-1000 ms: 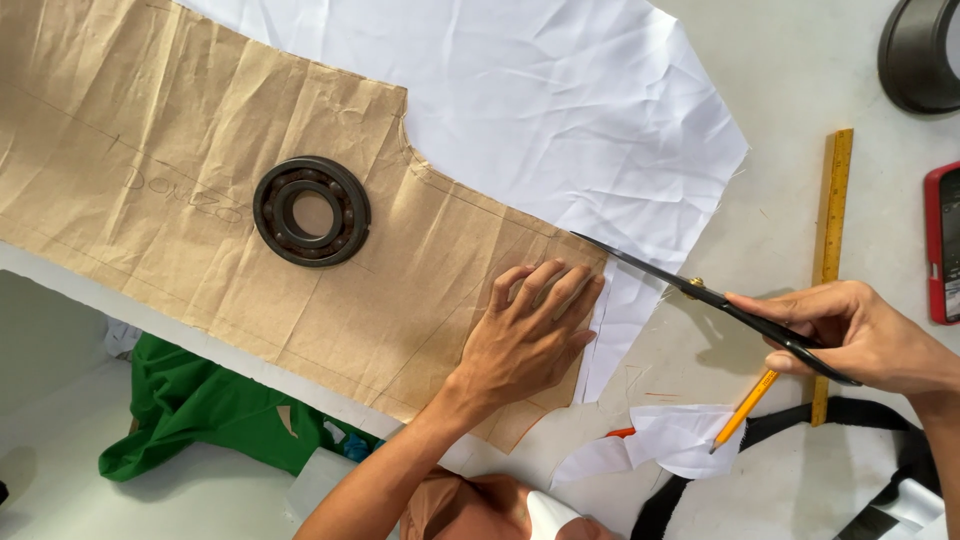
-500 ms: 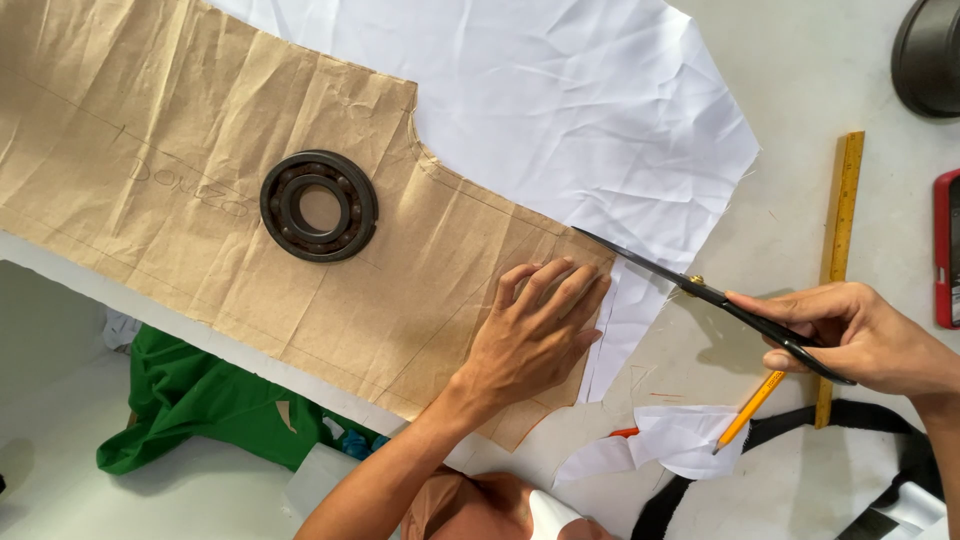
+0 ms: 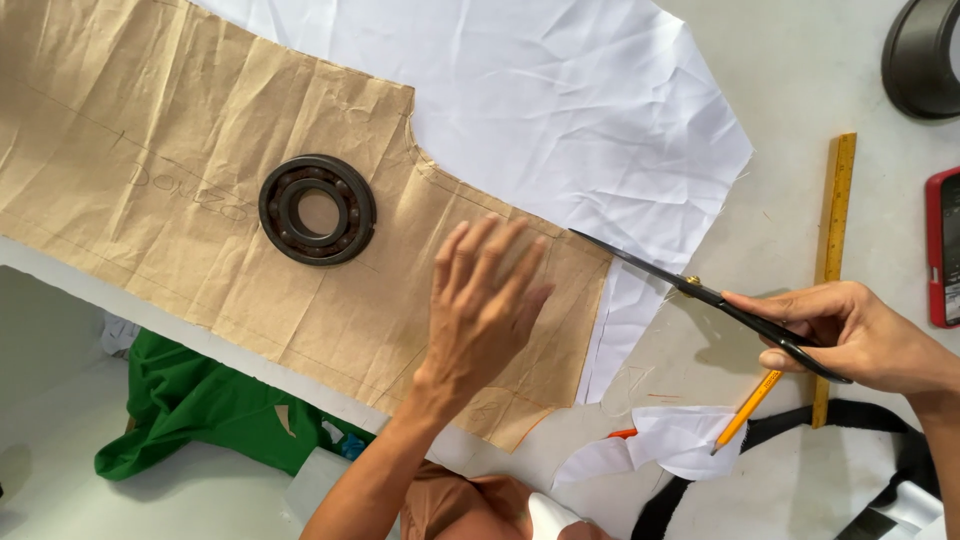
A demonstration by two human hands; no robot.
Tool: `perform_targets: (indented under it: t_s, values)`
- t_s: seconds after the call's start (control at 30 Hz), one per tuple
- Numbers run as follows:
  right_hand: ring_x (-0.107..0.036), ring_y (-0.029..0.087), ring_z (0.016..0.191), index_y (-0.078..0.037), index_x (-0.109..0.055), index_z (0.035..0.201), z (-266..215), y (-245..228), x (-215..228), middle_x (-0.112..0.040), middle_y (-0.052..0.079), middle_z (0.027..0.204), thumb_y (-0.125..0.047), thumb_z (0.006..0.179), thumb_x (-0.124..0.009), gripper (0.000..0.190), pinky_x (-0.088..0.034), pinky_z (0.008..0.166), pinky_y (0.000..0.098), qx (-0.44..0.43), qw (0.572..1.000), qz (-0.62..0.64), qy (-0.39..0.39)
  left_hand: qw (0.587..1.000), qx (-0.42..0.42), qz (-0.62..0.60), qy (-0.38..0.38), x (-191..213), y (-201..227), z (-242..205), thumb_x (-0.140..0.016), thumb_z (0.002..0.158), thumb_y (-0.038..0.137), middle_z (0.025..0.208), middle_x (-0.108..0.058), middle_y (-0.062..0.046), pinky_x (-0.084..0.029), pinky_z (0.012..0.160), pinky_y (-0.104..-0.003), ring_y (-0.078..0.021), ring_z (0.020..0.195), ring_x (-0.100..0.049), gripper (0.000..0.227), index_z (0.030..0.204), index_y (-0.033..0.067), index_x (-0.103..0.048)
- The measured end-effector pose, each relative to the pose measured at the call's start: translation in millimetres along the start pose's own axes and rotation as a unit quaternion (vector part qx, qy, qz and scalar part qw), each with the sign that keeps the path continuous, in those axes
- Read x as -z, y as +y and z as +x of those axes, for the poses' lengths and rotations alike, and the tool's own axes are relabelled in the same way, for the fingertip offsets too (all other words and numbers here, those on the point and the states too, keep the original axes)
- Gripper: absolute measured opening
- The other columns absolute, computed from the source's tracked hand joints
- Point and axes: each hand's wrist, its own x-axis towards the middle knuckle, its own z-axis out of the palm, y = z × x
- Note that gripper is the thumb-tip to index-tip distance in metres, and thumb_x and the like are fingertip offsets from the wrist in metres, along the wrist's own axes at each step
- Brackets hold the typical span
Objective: The person marks a white fabric using a ruler and pencil, then uses shears to cut the fabric along the outline of a paper pattern. The person also cuts a separate piece of white fabric.
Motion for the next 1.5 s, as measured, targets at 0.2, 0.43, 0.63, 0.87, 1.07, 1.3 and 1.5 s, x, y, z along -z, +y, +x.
perform_targets:
  t_s: [0.2, 0.43, 0.63, 0.87, 1.07, 1.3, 1.5]
  values:
    - [-0.053, 0.013, 0.073, 0.002, -0.074, 0.136, 3.9, 6.6, 2.1, -0.083, 0.006, 0.115, 0.004, 0.063, -0.088, 0.074, -0.042, 0.063, 0.0257, -0.009, 1.0, 0.027, 0.003, 1.0, 0.004, 0.013, 0.005, 8.5, -4.2, 3.0, -0.076, 0.095, 0.039, 0.142, -0.06, -0.015, -0.036, 0.117, -0.054, -0.038, 0.134, -0.054, 0.042, 0.125, 0.0106, -0.072]
    - [-0.045, 0.013, 0.07, 0.001, -0.075, 0.137, 8.8, 8.1, -1.0, -0.072, -0.002, 0.098, 0.005, 0.066, -0.088, 0.072, -0.034, 0.057, 0.0275, 0.012, 0.999, 0.042, -0.006, 1.0, 0.0, 0.008, 0.018, 7.3, -5.5, 2.2, -0.072, 0.098, 0.041, 0.14, -0.062, -0.015, -0.036, 0.116, -0.054, -0.0383, 0.133, -0.055, 0.041, 0.125, 0.0106, -0.072]
    - [-0.05, 0.014, 0.072, 0.001, -0.073, 0.136, 10.6, 0.3, -2.3, -0.081, 0.004, 0.12, 0.003, 0.065, -0.087, 0.073, -0.039, 0.061, 0.0268, -0.002, 1.0, 0.028, -0.006, 1.0, -0.001, 0.008, 0.018, 8.3, -5.6, 3.2, -0.072, 0.098, 0.04, 0.14, -0.061, -0.015, -0.037, 0.116, -0.054, -0.0383, 0.133, -0.055, 0.04, 0.125, 0.0106, -0.072]
    - [-0.033, 0.015, 0.059, -0.003, -0.074, 0.137, 8.9, -9.2, -2.5, -0.044, -0.003, 0.068, -0.006, 0.066, -0.089, 0.073, -0.027, 0.05, 0.0285, 0.024, 1.0, -0.009, -0.018, 1.0, -0.004, 0.004, 0.022, 8.6, -6.3, 2.9, -0.07, 0.099, 0.04, 0.14, -0.061, -0.016, -0.037, 0.115, -0.054, -0.039, 0.132, -0.056, 0.039, 0.125, 0.0102, -0.072]
    - [-0.035, 0.014, 0.064, 0.0, -0.075, 0.136, 13.1, -3.7, -7.7, -0.059, -0.004, 0.086, 0.0, 0.067, -0.088, 0.07, -0.025, 0.053, 0.0279, 0.018, 1.0, 0.024, -0.005, 1.0, 0.0, 0.005, 0.019, 9.5, -5.8, 3.4, -0.07, 0.099, 0.039, 0.14, -0.061, -0.015, -0.037, 0.115, -0.054, -0.0384, 0.132, -0.057, 0.039, 0.125, 0.0106, -0.071]
    - [-0.029, 0.016, 0.059, -0.004, -0.072, 0.137, 20.7, -11.6, -14.6, -0.042, -0.002, 0.068, -0.004, 0.067, -0.087, 0.072, -0.026, 0.052, 0.0288, 0.049, 0.999, -0.003, -0.015, 1.0, -0.002, 0.009, 0.019, 10.1, -6.8, 3.5, -0.067, 0.101, 0.041, 0.14, -0.061, -0.016, -0.038, 0.114, -0.054, -0.0382, 0.132, -0.057, 0.04, 0.126, 0.0108, -0.071]
    - [-0.03, 0.015, 0.061, -0.003, -0.072, 0.138, 17.7, -18.2, -16.5, -0.051, -0.005, 0.076, -0.006, 0.066, -0.089, 0.073, -0.027, 0.052, 0.0275, 0.044, 0.999, -0.011, -0.015, 1.0, 0.003, 0.002, 0.013, 9.7, -7.4, 3.1, -0.065, 0.101, 0.041, 0.141, -0.061, -0.016, -0.037, 0.115, -0.054, -0.0383, 0.132, -0.056, 0.04, 0.126, 0.0107, -0.071]
